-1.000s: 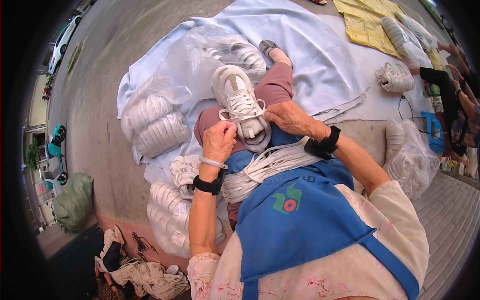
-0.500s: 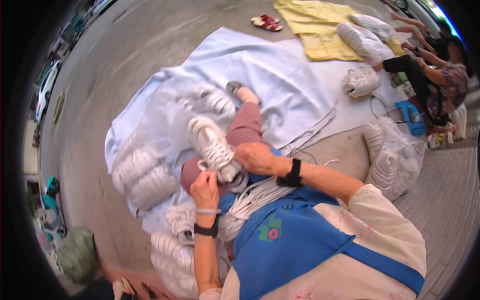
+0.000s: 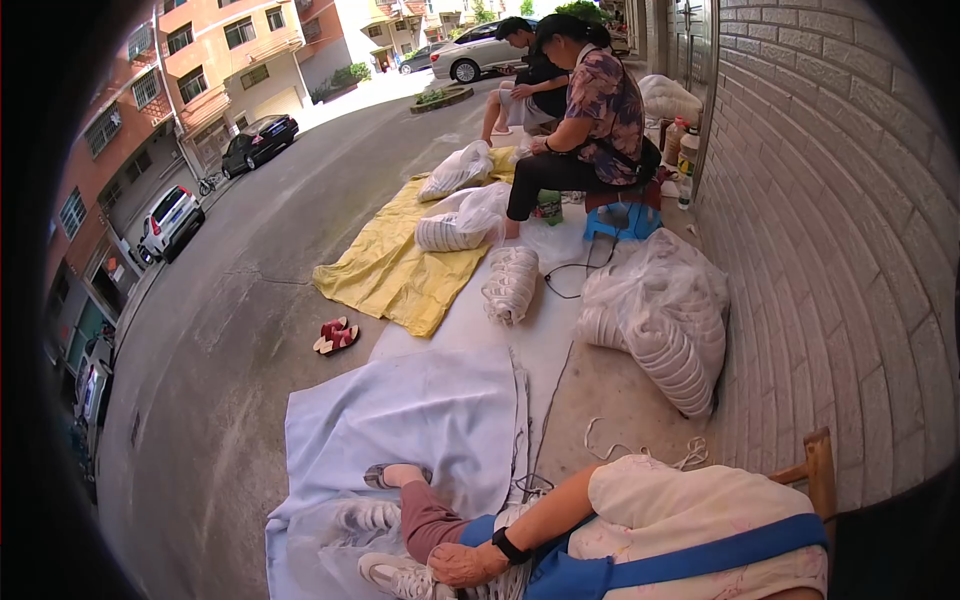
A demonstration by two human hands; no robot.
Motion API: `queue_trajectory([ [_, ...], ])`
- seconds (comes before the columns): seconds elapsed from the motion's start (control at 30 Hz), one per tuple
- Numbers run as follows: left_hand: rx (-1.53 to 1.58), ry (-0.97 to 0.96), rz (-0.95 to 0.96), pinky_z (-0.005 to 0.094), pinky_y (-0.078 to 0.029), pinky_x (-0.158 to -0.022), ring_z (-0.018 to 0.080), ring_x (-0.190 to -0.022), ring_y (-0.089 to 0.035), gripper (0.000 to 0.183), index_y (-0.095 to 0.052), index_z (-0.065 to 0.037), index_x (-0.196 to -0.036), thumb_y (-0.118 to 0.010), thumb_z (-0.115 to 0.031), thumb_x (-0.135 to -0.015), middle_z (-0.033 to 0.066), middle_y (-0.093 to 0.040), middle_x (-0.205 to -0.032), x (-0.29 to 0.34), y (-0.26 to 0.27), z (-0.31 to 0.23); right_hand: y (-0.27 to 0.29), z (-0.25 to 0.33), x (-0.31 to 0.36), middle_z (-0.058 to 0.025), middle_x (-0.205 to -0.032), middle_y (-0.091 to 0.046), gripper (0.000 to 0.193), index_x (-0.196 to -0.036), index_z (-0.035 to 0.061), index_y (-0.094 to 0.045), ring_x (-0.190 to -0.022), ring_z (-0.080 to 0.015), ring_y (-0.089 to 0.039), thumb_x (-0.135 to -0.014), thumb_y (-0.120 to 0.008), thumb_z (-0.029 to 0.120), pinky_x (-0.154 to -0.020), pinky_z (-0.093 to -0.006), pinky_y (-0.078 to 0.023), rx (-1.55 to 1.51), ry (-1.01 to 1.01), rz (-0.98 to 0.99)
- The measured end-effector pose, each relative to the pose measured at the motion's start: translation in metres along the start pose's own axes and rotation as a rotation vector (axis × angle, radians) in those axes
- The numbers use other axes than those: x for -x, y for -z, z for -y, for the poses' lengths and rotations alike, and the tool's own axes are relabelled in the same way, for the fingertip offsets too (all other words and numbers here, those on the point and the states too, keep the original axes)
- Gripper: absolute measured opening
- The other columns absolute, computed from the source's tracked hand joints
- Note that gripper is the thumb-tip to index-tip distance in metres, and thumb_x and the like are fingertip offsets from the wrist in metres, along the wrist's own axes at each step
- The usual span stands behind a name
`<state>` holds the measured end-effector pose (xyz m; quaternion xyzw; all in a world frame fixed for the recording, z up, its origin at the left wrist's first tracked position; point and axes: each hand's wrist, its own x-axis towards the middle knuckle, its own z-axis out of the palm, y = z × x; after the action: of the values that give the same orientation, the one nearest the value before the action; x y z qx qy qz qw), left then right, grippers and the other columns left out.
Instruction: The recorder is sitting down and lacing a pair of white sneakers.
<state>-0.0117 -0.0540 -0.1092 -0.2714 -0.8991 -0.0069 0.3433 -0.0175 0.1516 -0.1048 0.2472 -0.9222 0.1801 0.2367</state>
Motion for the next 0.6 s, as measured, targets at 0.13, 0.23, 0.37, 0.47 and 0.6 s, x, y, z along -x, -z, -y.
queue_trajectory([
  [0.13,0.274,0.173,0.216,0.0392,-0.049,-0.073,0.0309,-0.082,-0.061,0.022,-0.065,-0.004,-0.088,-0.051,-0.021,-0.085,0.0152,-0.063,-0.085,-0.025,0.02,-0.006,-0.011,0.0,-0.004,-0.0162,-0.077,-0.055,0.015,-0.076,-0.0022,-0.051,-0.075,-0.0329,-0.055,-0.075,-0.053,0.013,-0.07,-0.0385,-0.044,-0.349,-0.096,0.117],
  [0.23,0.265,0.299,0.452,0.0405,-0.049,-0.075,0.033,-0.083,-0.061,0.023,-0.063,-0.002,-0.092,-0.049,-0.017,-0.081,0.0178,-0.063,-0.09,-0.059,0.056,-0.026,0.041,-0.003,-0.012,-0.0193,-0.077,-0.055,0.016,-0.084,-0.0046,-0.05,-0.075,-0.0353,-0.058,-0.08,-0.05,0.011,-0.066,-0.0407,-0.046,-0.554,-0.156,0.159],
  [0.37,0.29,0.322,0.618,0.042,-0.048,-0.077,0.0347,-0.085,-0.06,0.026,-0.062,-0.001,-0.098,-0.048,-0.014,-0.079,0.0206,-0.063,-0.093,-0.069,0.068,-0.033,0.038,-0.004,-0.01,-0.0206,-0.08,-0.056,0.018,-0.089,-0.0053,-0.049,-0.074,-0.0359,-0.061,-0.081,-0.049,0.011,-0.064,-0.043,-0.046,-0.392,0.031,0.212],
  [0.47,0.306,0.201,0.632,0.0424,-0.047,-0.079,0.035,-0.088,-0.06,0.03,-0.061,0.0,-0.103,-0.048,-0.013,-0.079,0.0216,-0.063,-0.096,-0.063,0.061,-0.026,0.023,-0.002,-0.01,-0.0174,-0.082,-0.054,0.018,-0.089,-0.0039,-0.051,-0.076,-0.0328,-0.059,-0.082,-0.049,0.013,-0.065,-0.0448,-0.045,-0.329,0.036,0.324],
  [0.6,0.367,0.186,0.72,0.0416,-0.046,-0.08,0.0354,-0.089,-0.058,0.033,-0.06,-0.001,-0.109,-0.05,-0.016,-0.082,0.0203,-0.062,-0.095,-0.084,0.079,-0.03,0.006,-0.006,-0.009,-0.014,-0.077,-0.057,0.021,-0.09,0.0094,-0.058,-0.066,-0.0243,-0.055,-0.086,-0.05,0.028,-0.059,-0.0368,-0.043,-0.252,0.152,0.289],
])
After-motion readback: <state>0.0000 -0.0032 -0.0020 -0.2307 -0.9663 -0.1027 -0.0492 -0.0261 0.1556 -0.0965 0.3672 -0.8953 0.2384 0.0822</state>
